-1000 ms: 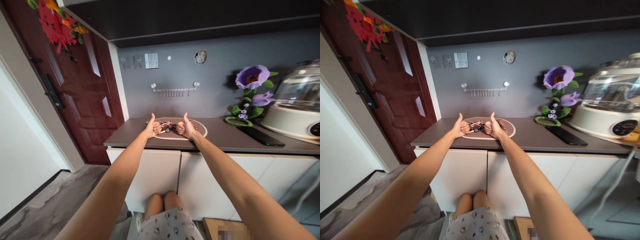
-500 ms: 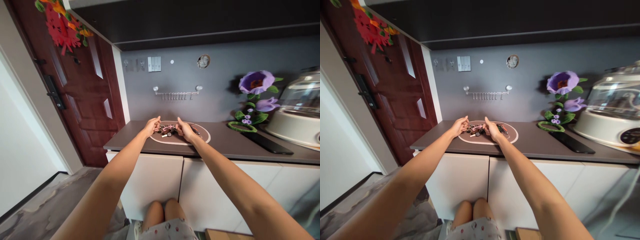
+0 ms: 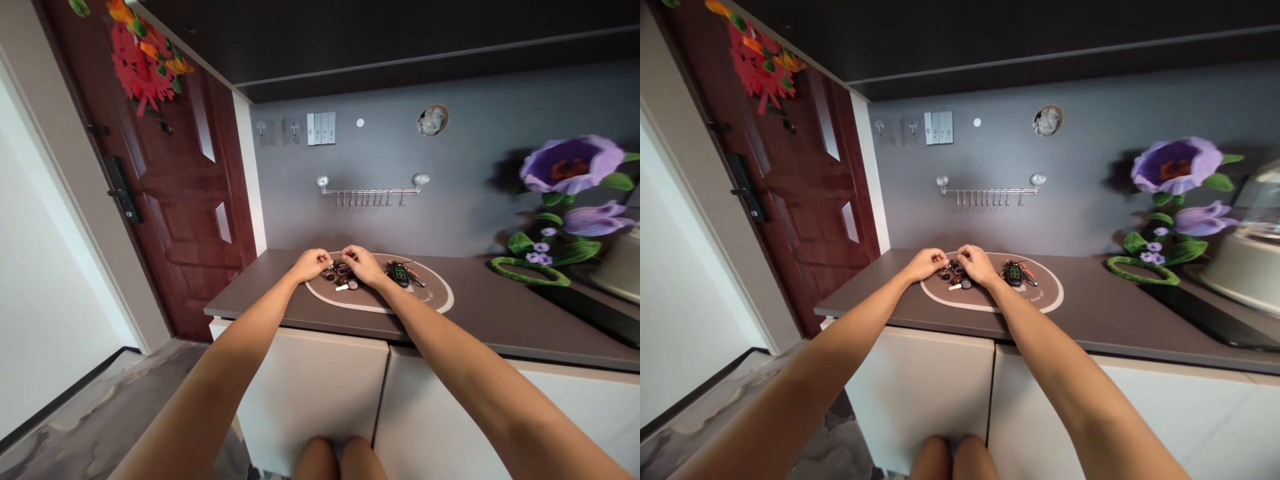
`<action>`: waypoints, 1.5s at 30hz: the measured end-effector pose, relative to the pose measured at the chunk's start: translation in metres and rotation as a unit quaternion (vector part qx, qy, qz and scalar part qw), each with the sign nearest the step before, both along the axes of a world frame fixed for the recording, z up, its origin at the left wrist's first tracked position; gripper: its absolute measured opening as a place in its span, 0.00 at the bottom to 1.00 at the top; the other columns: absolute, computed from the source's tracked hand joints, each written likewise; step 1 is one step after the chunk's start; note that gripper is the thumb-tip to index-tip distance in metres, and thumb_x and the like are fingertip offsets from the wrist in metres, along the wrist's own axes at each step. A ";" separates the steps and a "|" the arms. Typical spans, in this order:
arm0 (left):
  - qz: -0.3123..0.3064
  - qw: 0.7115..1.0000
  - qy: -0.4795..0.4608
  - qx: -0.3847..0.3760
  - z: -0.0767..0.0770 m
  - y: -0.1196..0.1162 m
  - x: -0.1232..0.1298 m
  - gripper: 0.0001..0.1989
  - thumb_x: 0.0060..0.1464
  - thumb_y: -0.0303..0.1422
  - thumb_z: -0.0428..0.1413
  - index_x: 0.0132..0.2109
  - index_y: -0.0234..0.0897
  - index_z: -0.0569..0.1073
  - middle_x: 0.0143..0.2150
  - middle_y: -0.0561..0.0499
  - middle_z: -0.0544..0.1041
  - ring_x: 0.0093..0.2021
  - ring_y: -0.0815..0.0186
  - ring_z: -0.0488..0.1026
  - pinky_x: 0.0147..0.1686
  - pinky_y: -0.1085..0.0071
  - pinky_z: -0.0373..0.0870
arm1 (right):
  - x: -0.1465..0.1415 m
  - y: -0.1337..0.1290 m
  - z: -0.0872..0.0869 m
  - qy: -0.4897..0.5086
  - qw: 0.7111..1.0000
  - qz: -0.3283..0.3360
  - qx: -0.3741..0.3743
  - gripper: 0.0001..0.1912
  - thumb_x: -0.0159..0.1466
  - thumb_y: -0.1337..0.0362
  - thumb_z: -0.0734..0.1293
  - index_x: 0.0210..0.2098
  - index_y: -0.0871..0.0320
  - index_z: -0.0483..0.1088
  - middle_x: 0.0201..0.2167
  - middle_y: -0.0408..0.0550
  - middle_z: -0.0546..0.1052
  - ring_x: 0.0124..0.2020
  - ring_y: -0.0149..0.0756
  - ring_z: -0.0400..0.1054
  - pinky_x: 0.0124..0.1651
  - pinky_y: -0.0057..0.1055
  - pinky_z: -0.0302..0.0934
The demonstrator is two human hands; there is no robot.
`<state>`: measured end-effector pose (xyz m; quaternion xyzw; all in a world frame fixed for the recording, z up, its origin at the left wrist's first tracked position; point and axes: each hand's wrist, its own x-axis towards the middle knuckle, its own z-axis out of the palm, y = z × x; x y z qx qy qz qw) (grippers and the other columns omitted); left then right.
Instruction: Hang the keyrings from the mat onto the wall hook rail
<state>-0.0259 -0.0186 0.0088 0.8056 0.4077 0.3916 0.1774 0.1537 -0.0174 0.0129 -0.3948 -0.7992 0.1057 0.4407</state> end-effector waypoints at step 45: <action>-0.093 0.981 -0.144 -0.094 -0.003 0.001 -0.012 0.14 0.45 0.38 0.55 0.33 0.31 0.68 0.26 0.52 0.70 0.26 0.73 0.67 0.31 0.72 0.64 | -0.003 0.000 -0.001 -0.141 0.988 0.023 0.065 0.07 0.54 0.67 0.61 0.30 0.58 0.70 0.31 0.46 0.71 0.33 0.31 0.63 0.38 0.28 0.55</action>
